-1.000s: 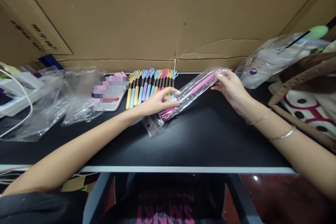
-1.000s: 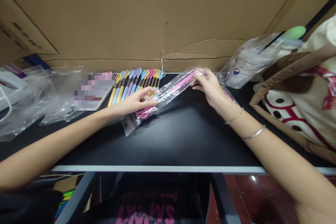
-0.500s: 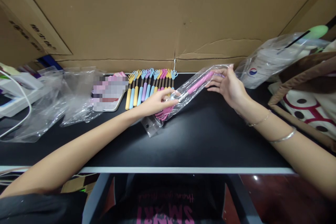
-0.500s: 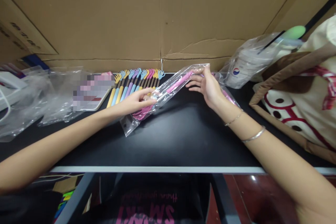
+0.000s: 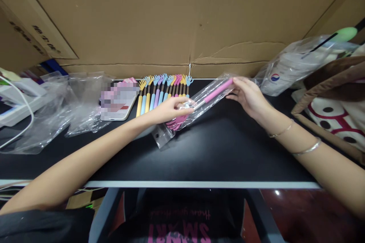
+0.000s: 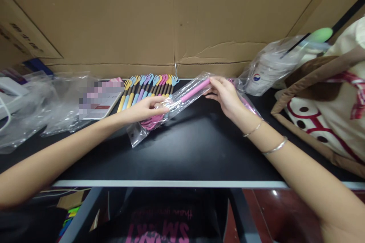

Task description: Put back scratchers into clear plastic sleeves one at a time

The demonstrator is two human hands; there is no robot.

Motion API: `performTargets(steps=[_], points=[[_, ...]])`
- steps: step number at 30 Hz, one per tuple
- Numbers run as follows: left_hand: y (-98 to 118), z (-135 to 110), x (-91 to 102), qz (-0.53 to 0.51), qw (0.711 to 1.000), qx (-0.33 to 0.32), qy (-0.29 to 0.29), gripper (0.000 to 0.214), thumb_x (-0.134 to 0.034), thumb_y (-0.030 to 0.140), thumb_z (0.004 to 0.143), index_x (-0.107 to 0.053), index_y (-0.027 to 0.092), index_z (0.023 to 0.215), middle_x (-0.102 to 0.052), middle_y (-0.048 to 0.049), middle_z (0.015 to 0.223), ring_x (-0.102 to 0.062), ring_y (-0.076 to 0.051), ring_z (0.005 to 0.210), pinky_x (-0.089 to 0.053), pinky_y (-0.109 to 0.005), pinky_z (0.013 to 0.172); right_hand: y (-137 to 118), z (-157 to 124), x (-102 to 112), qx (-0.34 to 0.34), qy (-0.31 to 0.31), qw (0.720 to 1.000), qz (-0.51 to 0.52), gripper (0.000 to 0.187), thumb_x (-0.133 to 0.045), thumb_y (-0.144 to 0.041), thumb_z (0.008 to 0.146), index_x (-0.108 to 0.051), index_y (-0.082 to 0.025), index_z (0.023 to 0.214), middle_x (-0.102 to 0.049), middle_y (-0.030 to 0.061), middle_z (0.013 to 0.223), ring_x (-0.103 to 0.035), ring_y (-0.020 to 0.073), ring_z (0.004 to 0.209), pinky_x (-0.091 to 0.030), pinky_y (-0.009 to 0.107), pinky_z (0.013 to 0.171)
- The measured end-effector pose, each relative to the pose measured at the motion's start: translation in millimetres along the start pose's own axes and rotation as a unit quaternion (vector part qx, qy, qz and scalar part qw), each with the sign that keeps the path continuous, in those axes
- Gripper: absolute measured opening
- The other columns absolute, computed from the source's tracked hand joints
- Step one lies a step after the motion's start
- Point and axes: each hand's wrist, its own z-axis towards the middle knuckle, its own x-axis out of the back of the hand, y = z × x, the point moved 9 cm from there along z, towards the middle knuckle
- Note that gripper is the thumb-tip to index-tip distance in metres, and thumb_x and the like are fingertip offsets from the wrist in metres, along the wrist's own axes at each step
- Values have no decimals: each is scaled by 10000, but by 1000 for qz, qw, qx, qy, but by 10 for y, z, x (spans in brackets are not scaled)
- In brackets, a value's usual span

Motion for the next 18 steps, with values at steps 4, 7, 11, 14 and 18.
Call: performTargets(steps=[4, 7, 11, 14, 18], points=[[50, -6, 113, 0, 1000, 2, -22, 388, -566, 488, 866, -687, 170, 1051, -653, -19, 872, -550, -136, 698, -368, -229, 600, -44, 2, -23, 3, -12, 1000, 14, 326, -757, -512, 740, -597, -252, 856, -624, -28, 752, -633, 123, 693, -564, 245, 645], [184, -19, 339, 73, 997, -3, 11, 373, -594, 498, 845, -709, 192, 1023, -685, -10, 892, -576, -148, 736, -385, -240, 659, -129, -20, -51, 0, -19, 999, 37, 351, -790, -510, 716, -623, -255, 890, -628, -39, 760, -635, 106, 689, -561, 218, 641], [382, -15, 601, 195, 979, 8, 56, 281, -623, 438, 831, -725, 235, 997, -655, 22, 727, -552, -137, 648, -358, -243, 654, -314, -68, -86, 5, -34, 997, 63, 323, -798, -486, 729, -619, -261, 877, -636, -43, 784, -643, 98, 704, -560, 204, 653], [523, 20, 766, 294, 946, -19, 132, 238, -641, 395, 830, -720, 261, 1010, -661, 12, 773, -594, -169, 767, -368, -253, 723, -474, -99, -76, 34, -27, 996, 80, 384, -856, -476, 651, -610, -258, 850, -627, -53, 756, -637, 92, 682, -553, 199, 651], [538, 120, 827, 392, 895, -69, 202, 219, -632, 341, 844, -700, 257, 1034, -664, -22, 814, -611, -214, 884, -372, -267, 731, -643, -143, -97, 106, -18, 992, 61, 442, -865, -482, 633, -576, -252, 875, -658, -46, 799, -624, 87, 624, -538, 224, 626]])
